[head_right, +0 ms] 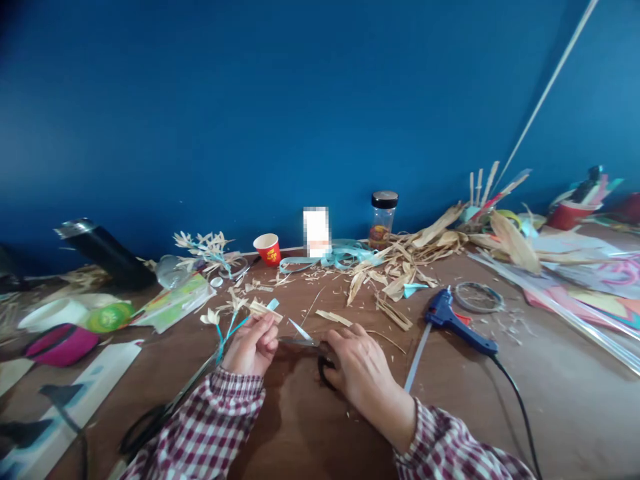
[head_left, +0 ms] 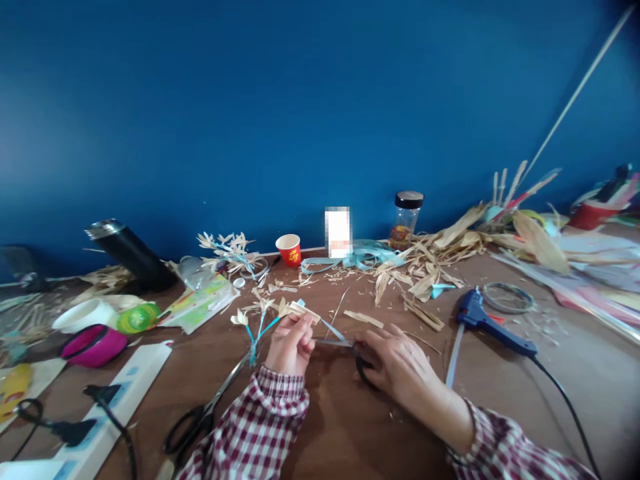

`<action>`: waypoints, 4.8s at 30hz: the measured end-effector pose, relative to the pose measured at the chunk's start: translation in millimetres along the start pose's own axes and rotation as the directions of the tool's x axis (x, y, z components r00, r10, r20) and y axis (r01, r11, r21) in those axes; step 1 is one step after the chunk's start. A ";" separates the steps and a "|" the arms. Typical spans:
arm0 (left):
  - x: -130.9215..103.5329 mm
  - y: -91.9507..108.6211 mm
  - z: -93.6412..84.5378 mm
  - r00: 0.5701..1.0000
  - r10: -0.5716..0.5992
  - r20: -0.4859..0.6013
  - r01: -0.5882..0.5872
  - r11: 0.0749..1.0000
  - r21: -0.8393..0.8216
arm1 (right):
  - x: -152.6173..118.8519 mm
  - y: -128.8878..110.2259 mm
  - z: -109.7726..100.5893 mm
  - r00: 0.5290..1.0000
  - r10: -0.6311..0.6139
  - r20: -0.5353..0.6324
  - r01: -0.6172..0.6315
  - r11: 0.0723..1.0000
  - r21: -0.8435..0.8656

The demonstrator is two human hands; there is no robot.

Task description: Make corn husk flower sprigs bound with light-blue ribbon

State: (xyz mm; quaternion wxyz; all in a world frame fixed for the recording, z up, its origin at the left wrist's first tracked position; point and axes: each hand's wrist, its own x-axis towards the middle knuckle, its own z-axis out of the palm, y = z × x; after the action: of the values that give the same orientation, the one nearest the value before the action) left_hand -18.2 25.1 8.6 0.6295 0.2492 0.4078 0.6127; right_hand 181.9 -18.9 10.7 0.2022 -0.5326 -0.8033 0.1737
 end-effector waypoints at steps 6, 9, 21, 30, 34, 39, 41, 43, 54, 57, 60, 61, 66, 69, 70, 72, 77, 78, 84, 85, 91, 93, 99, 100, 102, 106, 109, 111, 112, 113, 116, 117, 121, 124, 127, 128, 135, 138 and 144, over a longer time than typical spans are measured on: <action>-2.0 -2.8 -1.3 0.911 0.407 -0.066 -0.341 0.834 0.434 | -5.4 -1.2 1.0 0.998 0.034 0.051 -0.026 0.989 -0.146; -1.7 -13.7 -1.0 0.985 0.162 0.052 -0.170 0.911 0.376 | -6.1 2.7 -3.6 0.985 -0.031 0.172 0.025 0.999 0.034; -13.9 -30.6 2.8 0.952 -0.119 0.280 -0.014 0.902 0.432 | 6.7 -7.8 4.0 0.974 0.004 -0.227 0.100 0.891 0.443; -13.8 -31.6 1.5 0.956 -0.111 0.272 -0.047 0.857 0.513 | 8.6 -7.9 4.4 0.993 0.097 -0.061 -0.040 0.797 0.603; -13.9 -30.0 2.5 0.946 -0.107 0.305 -0.068 0.857 0.510 | 11.2 -5.0 5.2 0.990 0.140 0.006 -0.106 0.717 0.689; -14.6 -31.9 2.8 0.940 -0.234 0.247 0.085 0.865 0.495 | 13.7 -2.2 7.5 0.979 0.200 -0.043 -0.118 0.722 0.682; -14.5 -32.6 3.2 0.934 -0.264 0.239 0.125 0.872 0.474 | 13.4 -2.5 7.8 0.979 0.200 -0.046 -0.121 0.743 0.659; -14.5 -32.6 3.8 0.930 -0.277 0.243 0.147 0.884 0.445 | 12.7 -2.5 7.9 0.977 0.203 -0.064 -0.120 0.771 0.626; -11.7 -22.7 4.0 0.937 -0.320 0.140 0.249 0.893 0.375 | 16.2 23.7 5.9 0.894 0.391 -0.220 -0.183 0.766 0.616; -9.5 -21.3 3.9 0.937 -0.335 0.096 0.285 0.896 0.342 | 17.2 22.1 3.7 0.899 0.382 -0.212 -0.181 0.767 0.615; -7.1 -21.1 3.9 0.936 -0.346 0.059 0.307 0.888 0.343 | 17.0 16.0 1.3 0.906 0.364 -0.214 -0.180 0.792 0.583; -6.3 -21.3 4.0 0.940 -0.337 0.054 0.300 0.891 0.340 | 16.8 14.2 0.9 0.908 0.358 -0.217 -0.179 0.801 0.571; -3.9 -22.5 5.9 0.960 -0.281 0.021 0.262 0.918 0.297 | 15.4 11.8 3.5 0.921 0.310 -0.236 -0.162 0.856 0.491; -2.7 -23.3 5.1 0.968 -0.251 0.021 0.233 0.923 0.307 | 14.5 11.6 5.5 0.929 0.281 -0.241 -0.143 0.872 0.468; -2.3 -23.5 4.2 0.970 -0.243 0.032 0.221 0.924 0.313 | 14.3 11.2 5.7 0.931 0.277 -0.238 -0.139 0.871 0.470; -1.8 -23.3 1.9 0.974 -0.218 0.061 0.188 0.928 0.322 | 14.0 10.0 5.2 0.935 0.275 -0.223 -0.139 0.863 0.485; -4.4 -21.1 -0.6 0.987 -0.080 0.140 0.012 0.902 0.431 | 14.9 8.2 5.5 0.950 0.271 -0.156 -0.150 0.831 0.536; -5.8 -20.7 0.1 0.988 -0.024 0.154 -0.052 0.882 0.468 | 15.3 8.5 6.6 0.952 0.275 -0.136 -0.157 0.817 0.554; -15.1 -20.8 7.0 0.946 0.230 0.226 -0.319 0.768 0.555 | 15.0 6.6 15.2 0.964 0.261 -0.047 -0.167 0.735 0.658; -16.0 -21.0 7.7 0.950 0.175 0.258 -0.295 0.774 0.560 | 14.4 4.8 15.7 0.971 0.235 -0.051 -0.146 0.748 0.648; -16.6 -25.6 6.8 0.972 0.038 0.232 -0.158 0.835 0.527 | 11.6 -6.4 13.2 0.994 0.071 -0.085 -0.013 0.839 0.544; -16.4 -27.6 6.8 0.984 -0.019 0.177 -0.067 0.881 0.468 | 11.4 -7.8 12.4 0.994 0.057 -0.091 0.000 0.849 0.529; -13.0 -25.4 6.7 0.993 -0.053 0.104 0.010 0.927 0.375 | 12.9 -0.5 14.3 0.997 0.052 -0.049 -0.024 0.887 0.462; -11.6 -24.1 6.0 0.996 -0.029 0.082 -0.005 0.921 0.391 | 13.3 2.7 14.3 0.995 0.066 -0.068 -0.033 0.912 0.409; -8.6 -21.5 4.2 0.999 0.021 0.035 -0.035 0.896 0.443 | 13.8 9.6 13.2 0.986 0.103 -0.134 -0.066 0.964 0.256; -5.1 -19.3 2.2 0.995 0.097 0.019 -0.093 0.855 0.510 | 13.7 17.4 7.3 0.961 0.127 -0.246 -0.138 0.990 -0.029; -3.6 -18.7 1.5 0.990 0.140 0.034 -0.138 0.854 0.501 | 15.7 12.1 5.1 0.973 0.103 -0.206 -0.127 0.986 -0.104; -2.0 -18.1 0.4 0.988 0.154 0.027 -0.147 0.857 0.493 | 20.1 4.4 6.4 0.988 0.080 -0.133 -0.101 0.983 -0.156; -0.9 -17.9 -0.4 0.986 0.165 0.015 -0.152 0.859 0.489 | 23.5 0.0 7.9 0.992 0.073 -0.103 -0.092 0.978 -0.187; 0.2 -17.9 -1.3 0.983 0.181 0.002 -0.160 0.861 0.483 | 27.4 -4.3 9.8 0.994 0.074 -0.083 -0.091 0.972 -0.218; 3.5 -19.9 -4.0 0.974 0.227 -0.031 -0.187 0.868 0.460 | 40.8 -14.9 17.1 0.990 0.114 -0.085 -0.133 0.950 -0.283; 4.5 -21.0 -4.8 0.974 0.223 -0.029 -0.186 0.872 0.454 | 44.8 -17.1 19.4 0.987 0.132 -0.089 -0.153 0.941 -0.302; 6.3 -26.2 -6.4 0.983 0.185 -0.007 -0.164 0.887 0.433 | 53.9 -18.8 22.3 0.980 0.182 -0.086 -0.200 0.918 -0.342; 5.7 -28.5 -6.0 0.987 0.155 0.035 -0.155 0.894 0.420 | 54.1 -15.7 14.4 0.980 0.183 -0.075 -0.198 0.923 -0.330; 4.5 -29.2 -4.7 0.990 0.132 0.057 -0.144 0.896 0.421 | 51.8 -12.6 2.3 0.984 0.162 -0.070 -0.176 0.940 -0.291; 4.1 -29.3 -4.2 0.990 0.126 0.062 -0.140 0.896 0.422 | 50.8 -11.5 -1.4 0.985 0.156 -0.071 -0.170 0.946 -0.276; 2.5 -28.9 -1.4 0.992 0.066 0.112 -0.108 0.895 0.434 | 43.3 5.9 -18.4 0.978 0.184 -0.098 -0.199 0.963 -0.182; 2.0 -27.2 -0.8 0.992 0.039 0.119 -0.088 0.894 0.440 | 43.4 19.0 -27.8 0.978 0.189 -0.091 -0.200 0.970 -0.141; 1.5 -27.9 -0.2 0.991 0.089 0.096 -0.123 0.877 0.464 | 63.1 45.7 -50.2 0.959 0.249 -0.133 -0.262 0.961 -0.089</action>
State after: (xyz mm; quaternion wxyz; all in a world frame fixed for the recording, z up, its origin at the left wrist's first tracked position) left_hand -2.7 23.0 -14.5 0.5301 0.4376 0.5068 0.5202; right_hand 221.2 59.8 39.9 0.1976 -0.6512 -0.7223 0.1232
